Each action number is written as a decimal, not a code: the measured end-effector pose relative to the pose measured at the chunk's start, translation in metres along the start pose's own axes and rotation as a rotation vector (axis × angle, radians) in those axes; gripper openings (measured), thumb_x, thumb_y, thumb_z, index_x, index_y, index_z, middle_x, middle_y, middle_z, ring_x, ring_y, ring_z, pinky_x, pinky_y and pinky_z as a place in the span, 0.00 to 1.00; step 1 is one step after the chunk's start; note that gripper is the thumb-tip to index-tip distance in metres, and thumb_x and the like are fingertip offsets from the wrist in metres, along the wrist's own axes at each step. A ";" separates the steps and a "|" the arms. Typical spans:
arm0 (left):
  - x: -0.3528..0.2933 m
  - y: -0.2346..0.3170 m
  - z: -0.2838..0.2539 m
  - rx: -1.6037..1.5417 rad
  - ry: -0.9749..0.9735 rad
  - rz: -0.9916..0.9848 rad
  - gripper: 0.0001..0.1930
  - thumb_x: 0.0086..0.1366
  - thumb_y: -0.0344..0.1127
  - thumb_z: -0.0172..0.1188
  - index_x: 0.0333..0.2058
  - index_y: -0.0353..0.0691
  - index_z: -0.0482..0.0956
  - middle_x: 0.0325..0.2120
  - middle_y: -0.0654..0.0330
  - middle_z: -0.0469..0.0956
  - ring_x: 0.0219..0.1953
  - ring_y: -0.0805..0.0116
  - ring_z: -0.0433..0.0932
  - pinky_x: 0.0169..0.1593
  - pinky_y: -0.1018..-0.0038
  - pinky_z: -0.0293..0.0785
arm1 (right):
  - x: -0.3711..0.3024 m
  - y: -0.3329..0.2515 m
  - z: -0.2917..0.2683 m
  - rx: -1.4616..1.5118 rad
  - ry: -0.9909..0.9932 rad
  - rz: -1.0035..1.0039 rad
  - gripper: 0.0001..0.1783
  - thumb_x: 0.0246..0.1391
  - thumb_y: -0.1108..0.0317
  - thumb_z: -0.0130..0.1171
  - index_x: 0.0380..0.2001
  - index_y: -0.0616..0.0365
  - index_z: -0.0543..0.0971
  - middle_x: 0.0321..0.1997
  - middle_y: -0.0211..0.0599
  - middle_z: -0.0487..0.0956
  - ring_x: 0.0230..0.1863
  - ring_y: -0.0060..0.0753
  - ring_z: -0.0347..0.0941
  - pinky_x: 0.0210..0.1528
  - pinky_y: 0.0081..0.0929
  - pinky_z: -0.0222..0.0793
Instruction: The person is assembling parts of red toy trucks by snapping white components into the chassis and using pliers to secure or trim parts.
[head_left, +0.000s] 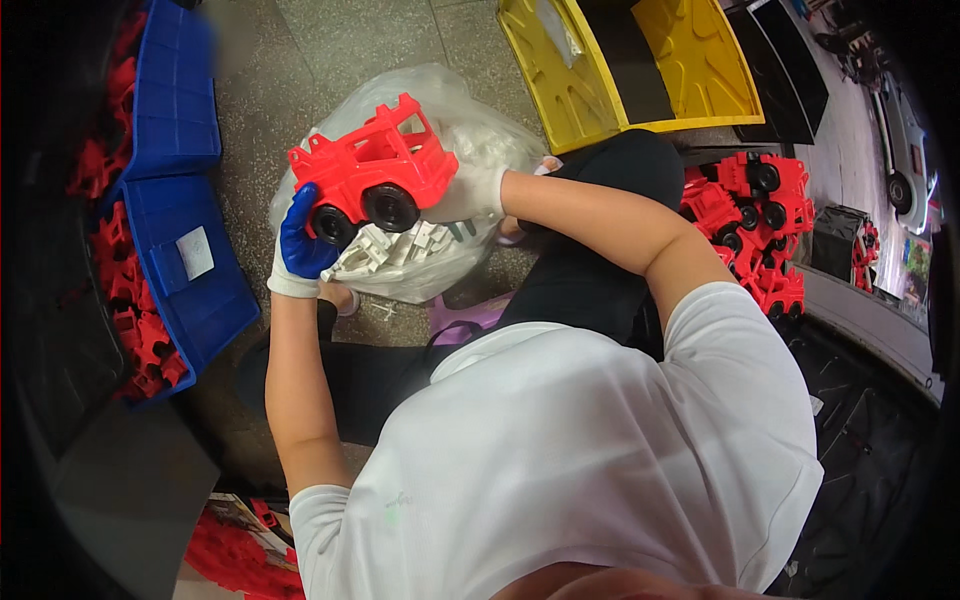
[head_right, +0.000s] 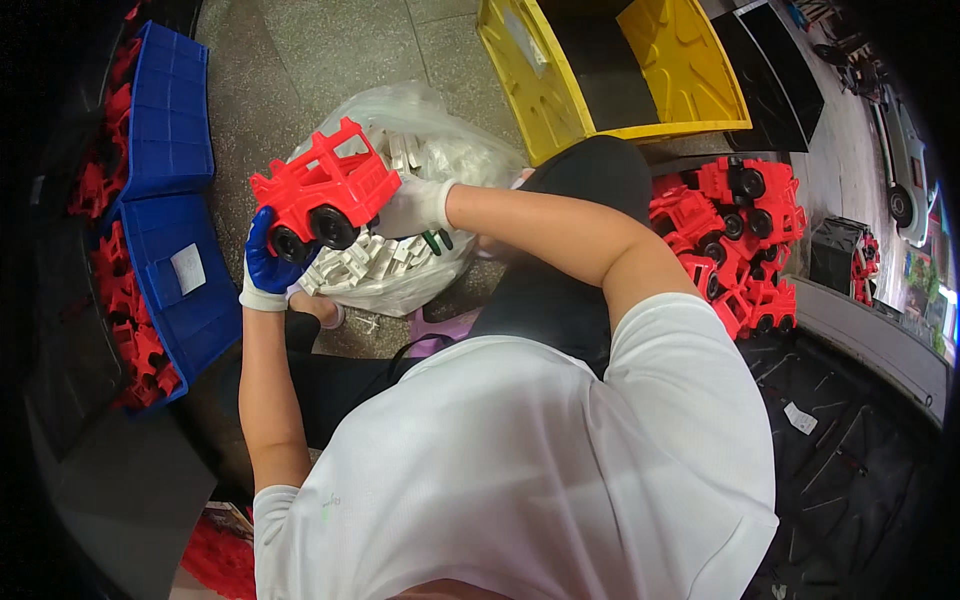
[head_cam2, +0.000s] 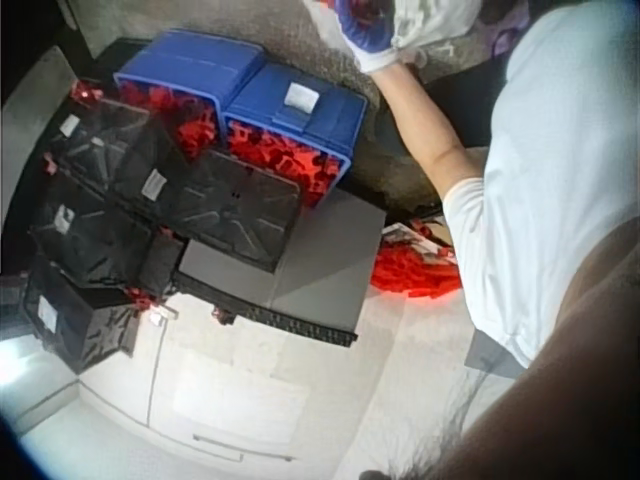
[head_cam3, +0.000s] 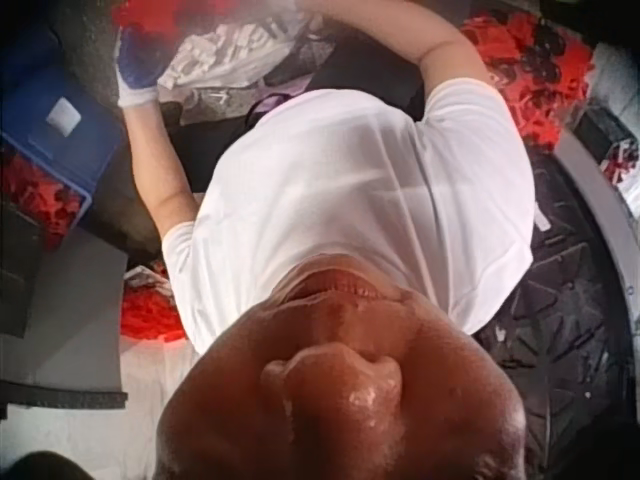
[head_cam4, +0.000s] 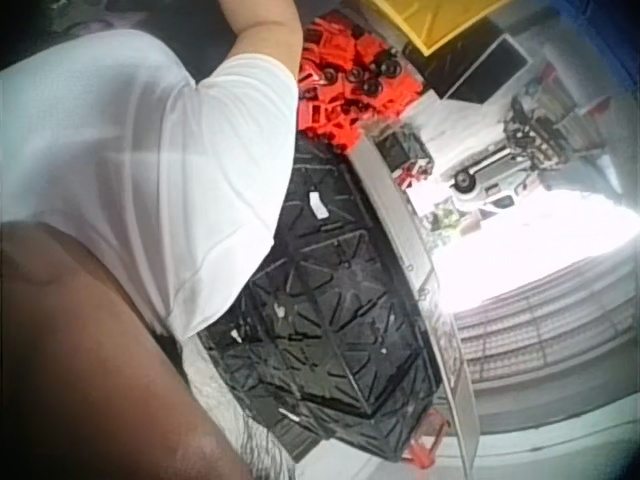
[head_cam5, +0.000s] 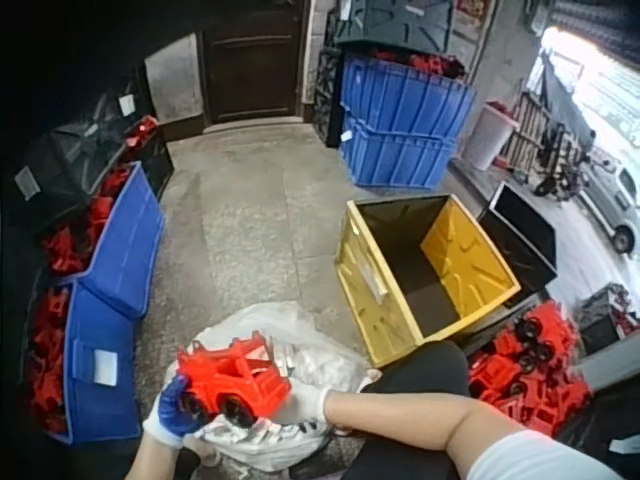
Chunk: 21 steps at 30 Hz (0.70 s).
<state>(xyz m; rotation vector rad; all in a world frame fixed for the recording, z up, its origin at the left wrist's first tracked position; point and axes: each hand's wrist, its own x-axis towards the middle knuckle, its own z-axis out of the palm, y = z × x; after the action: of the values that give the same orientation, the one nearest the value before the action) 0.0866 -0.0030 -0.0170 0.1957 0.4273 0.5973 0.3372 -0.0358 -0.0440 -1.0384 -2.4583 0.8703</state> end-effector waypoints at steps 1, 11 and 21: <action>-0.002 0.003 0.000 0.016 0.010 0.057 0.28 0.65 0.37 0.52 0.61 0.37 0.59 0.58 0.50 0.65 0.60 0.56 0.65 0.62 0.59 0.62 | 0.001 -0.002 -0.011 -0.001 0.000 -0.009 0.16 0.51 0.65 0.49 0.39 0.60 0.77 0.37 0.48 0.80 0.44 0.47 0.75 0.49 0.39 0.69; 0.005 -0.013 0.029 1.280 0.329 0.257 0.38 0.41 0.37 0.75 0.54 0.38 0.69 0.47 0.56 0.73 0.49 0.68 0.72 0.51 0.73 0.71 | -0.012 -0.029 -0.098 0.742 0.189 0.425 0.22 0.61 0.56 0.49 0.52 0.60 0.69 0.38 0.38 0.79 0.30 0.25 0.74 0.31 0.23 0.70; -0.005 -0.012 0.041 1.364 0.262 0.283 0.34 0.43 0.32 0.71 0.52 0.37 0.70 0.46 0.58 0.73 0.48 0.69 0.72 0.53 0.73 0.69 | 0.002 -0.036 -0.080 0.283 -0.098 0.328 0.24 0.62 0.45 0.44 0.41 0.57 0.72 0.35 0.51 0.76 0.38 0.55 0.73 0.41 0.43 0.65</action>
<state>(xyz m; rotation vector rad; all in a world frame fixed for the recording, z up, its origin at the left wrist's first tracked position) 0.1074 -0.0179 0.0174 1.5085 1.0283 0.5204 0.3577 -0.0222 0.0401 -1.3364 -2.1842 1.3549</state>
